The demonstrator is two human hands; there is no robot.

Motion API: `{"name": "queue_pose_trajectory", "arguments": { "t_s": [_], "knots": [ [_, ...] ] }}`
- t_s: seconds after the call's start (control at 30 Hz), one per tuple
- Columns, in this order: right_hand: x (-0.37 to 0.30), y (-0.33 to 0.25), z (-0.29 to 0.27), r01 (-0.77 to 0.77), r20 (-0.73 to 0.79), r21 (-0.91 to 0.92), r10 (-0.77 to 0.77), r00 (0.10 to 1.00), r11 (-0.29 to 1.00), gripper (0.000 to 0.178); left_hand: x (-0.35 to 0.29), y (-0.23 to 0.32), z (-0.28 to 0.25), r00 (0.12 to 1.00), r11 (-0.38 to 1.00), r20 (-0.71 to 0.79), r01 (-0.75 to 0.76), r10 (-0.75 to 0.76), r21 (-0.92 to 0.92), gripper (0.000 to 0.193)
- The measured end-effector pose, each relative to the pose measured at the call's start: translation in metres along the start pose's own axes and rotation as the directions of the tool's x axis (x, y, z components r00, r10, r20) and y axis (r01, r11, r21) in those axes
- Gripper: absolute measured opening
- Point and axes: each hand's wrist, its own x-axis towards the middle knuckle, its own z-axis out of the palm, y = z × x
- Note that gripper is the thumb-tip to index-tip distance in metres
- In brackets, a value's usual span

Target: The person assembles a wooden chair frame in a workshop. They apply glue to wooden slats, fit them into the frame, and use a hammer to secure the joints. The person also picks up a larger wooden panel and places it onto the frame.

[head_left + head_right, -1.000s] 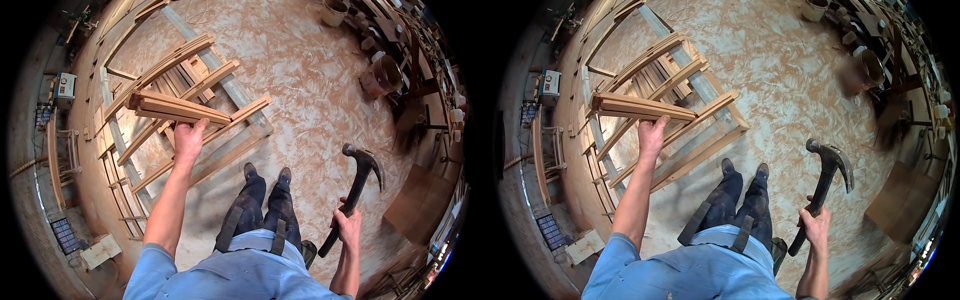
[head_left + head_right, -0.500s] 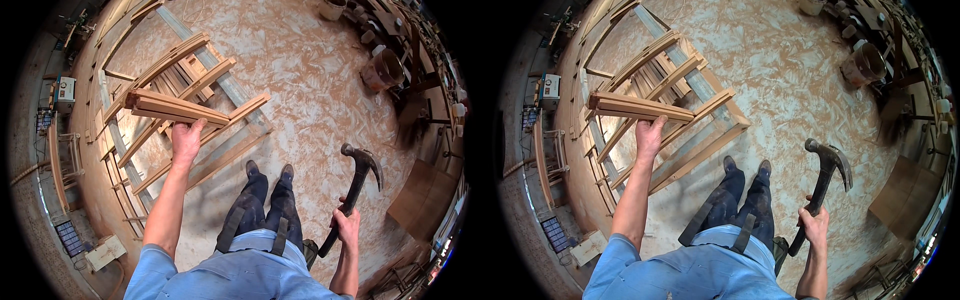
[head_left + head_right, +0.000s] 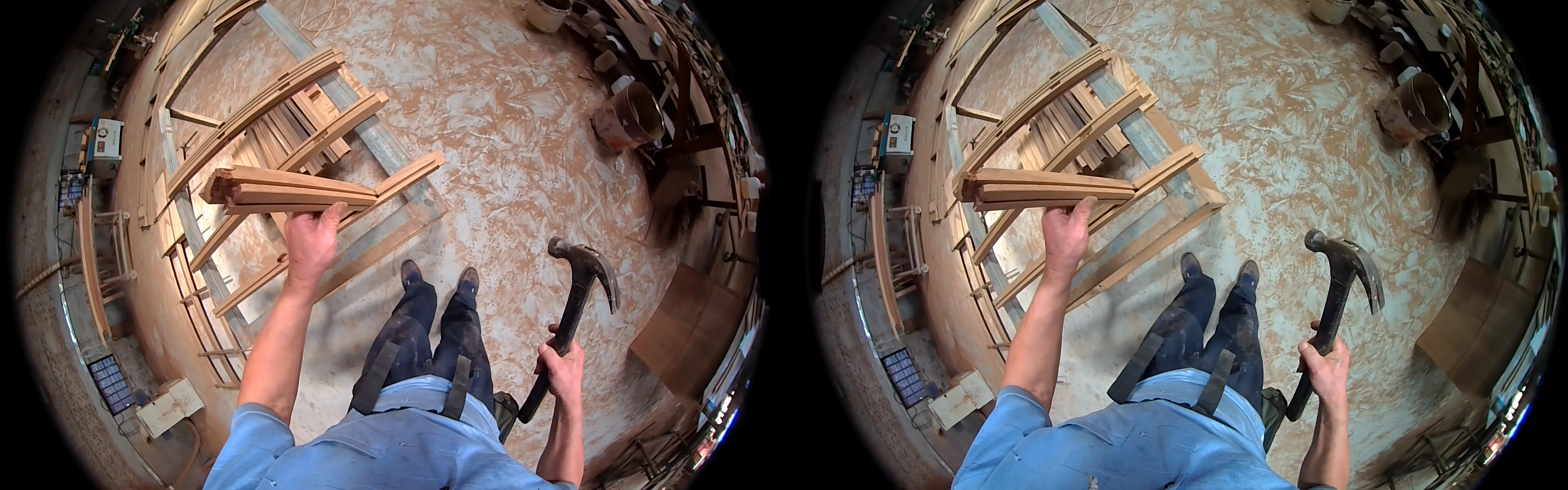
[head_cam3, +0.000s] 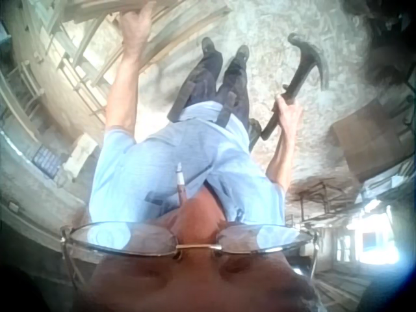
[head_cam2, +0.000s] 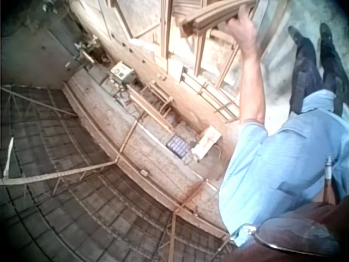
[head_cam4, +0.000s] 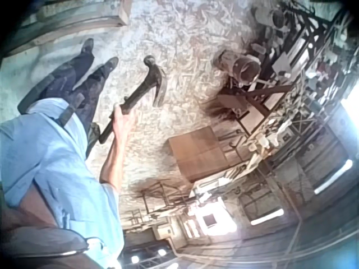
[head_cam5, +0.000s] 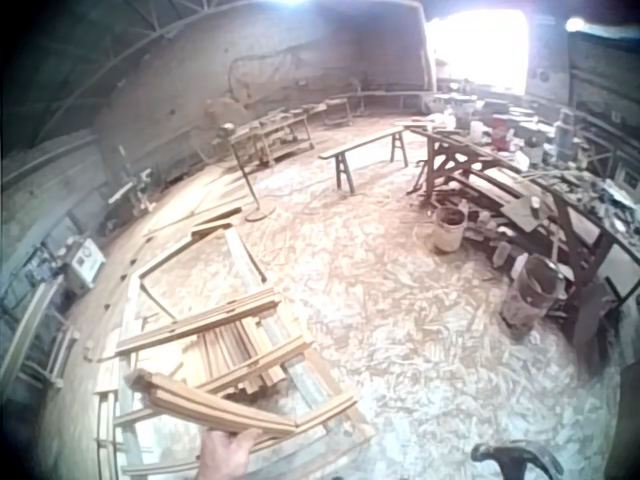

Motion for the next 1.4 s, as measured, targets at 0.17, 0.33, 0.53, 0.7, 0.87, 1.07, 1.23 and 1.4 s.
{"name": "queue_pose_trajectory", "arguments": {
  "t_s": [0.17,0.33,0.53,0.7,0.87,1.07,1.23,1.4],
  "knots": [
    [0.002,-0.011,0.006,0.023,0.031,-0.069,-0.021,0.999,0.997,0.035,0.001,0.013,0.002,0.994,0.984,0.030,-0.110,0.107,0.139,0.023],
    [-0.005,-0.054,0.022,0.102,0.075,-0.116,-0.094,0.993,0.988,0.016,-0.001,0.012,0.006,0.997,0.988,0.024,-0.080,0.078,0.133,0.024],
    [-0.018,-0.115,0.043,0.314,0.175,-0.116,-0.292,0.940,0.942,0.011,0.001,0.004,0.015,0.960,0.923,0.025,-0.274,0.278,0.269,0.018],
    [-0.028,-0.152,0.064,0.498,0.333,-0.042,-0.458,0.824,0.866,0.019,-0.003,0.003,0.015,0.930,0.859,0.031,-0.352,0.367,0.372,0.019],
    [-0.037,-0.193,0.081,0.506,0.344,-0.186,-0.427,0.836,0.842,0.022,-0.002,-0.002,0.016,0.911,0.818,0.023,-0.380,0.411,0.431,0.020],
    [-0.059,-0.247,0.088,0.758,0.510,-0.283,-0.577,0.638,0.588,0.021,0.002,0.002,0.017,0.944,0.889,0.069,-0.326,0.322,0.320,0.021],
    [-0.074,-0.289,0.118,0.864,0.579,-0.394,-0.645,0.498,0.313,0.041,-0.002,0.009,0.014,0.967,0.951,0.058,-0.253,0.246,0.178,0.022],
    [-0.078,-0.306,0.135,0.879,0.633,-0.383,-0.613,0.473,0.284,0.044,0.000,0.009,0.013,0.971,0.952,0.089,-0.234,0.221,0.196,0.030]
  ]
}}
